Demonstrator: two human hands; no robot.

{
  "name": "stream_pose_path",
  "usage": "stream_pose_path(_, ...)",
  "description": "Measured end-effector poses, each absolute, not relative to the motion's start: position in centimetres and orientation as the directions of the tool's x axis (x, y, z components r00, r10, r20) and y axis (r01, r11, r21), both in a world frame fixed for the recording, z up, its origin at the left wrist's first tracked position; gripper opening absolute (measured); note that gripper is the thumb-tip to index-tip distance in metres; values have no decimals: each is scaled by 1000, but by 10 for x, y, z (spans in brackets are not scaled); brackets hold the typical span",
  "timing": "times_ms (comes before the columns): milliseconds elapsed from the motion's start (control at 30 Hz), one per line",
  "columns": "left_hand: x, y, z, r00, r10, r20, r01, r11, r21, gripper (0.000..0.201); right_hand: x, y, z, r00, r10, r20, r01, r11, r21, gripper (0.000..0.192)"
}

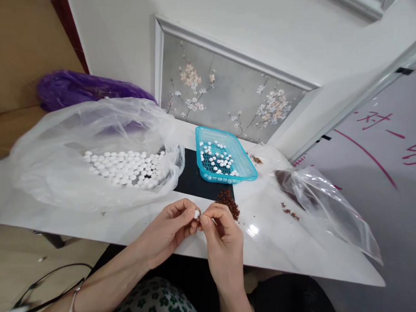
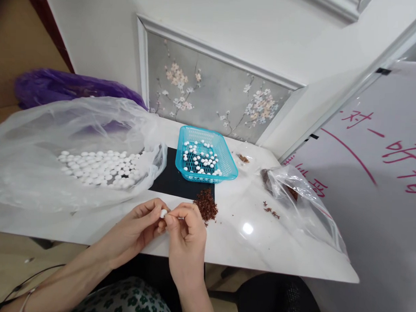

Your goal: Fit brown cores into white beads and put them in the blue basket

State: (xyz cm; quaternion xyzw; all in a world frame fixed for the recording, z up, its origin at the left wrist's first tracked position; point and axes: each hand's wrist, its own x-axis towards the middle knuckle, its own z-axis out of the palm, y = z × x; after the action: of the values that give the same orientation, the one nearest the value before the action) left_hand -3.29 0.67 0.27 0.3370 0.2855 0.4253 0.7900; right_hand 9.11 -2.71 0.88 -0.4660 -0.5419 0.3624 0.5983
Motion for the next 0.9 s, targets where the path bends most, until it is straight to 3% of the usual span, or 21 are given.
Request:
stream_pose_path(633, -31, 5, -3, 371, 919, -134, -451, 305, 839, 20, 85, -27, 0, 205, 887, 414, 286, 350, -892, 14)
stream_pose_path(800, -32, 5, -1, 389, 909, -153, -486, 343, 804, 21, 87, -23, 0, 179, 933, 311, 173, 281, -944, 7)
stream_pose_path(900, -33, 6, 0, 414, 895, -166, -498, 376, 781, 17, 96, -22, 5, 65, 976, 208, 50, 205, -977, 6)
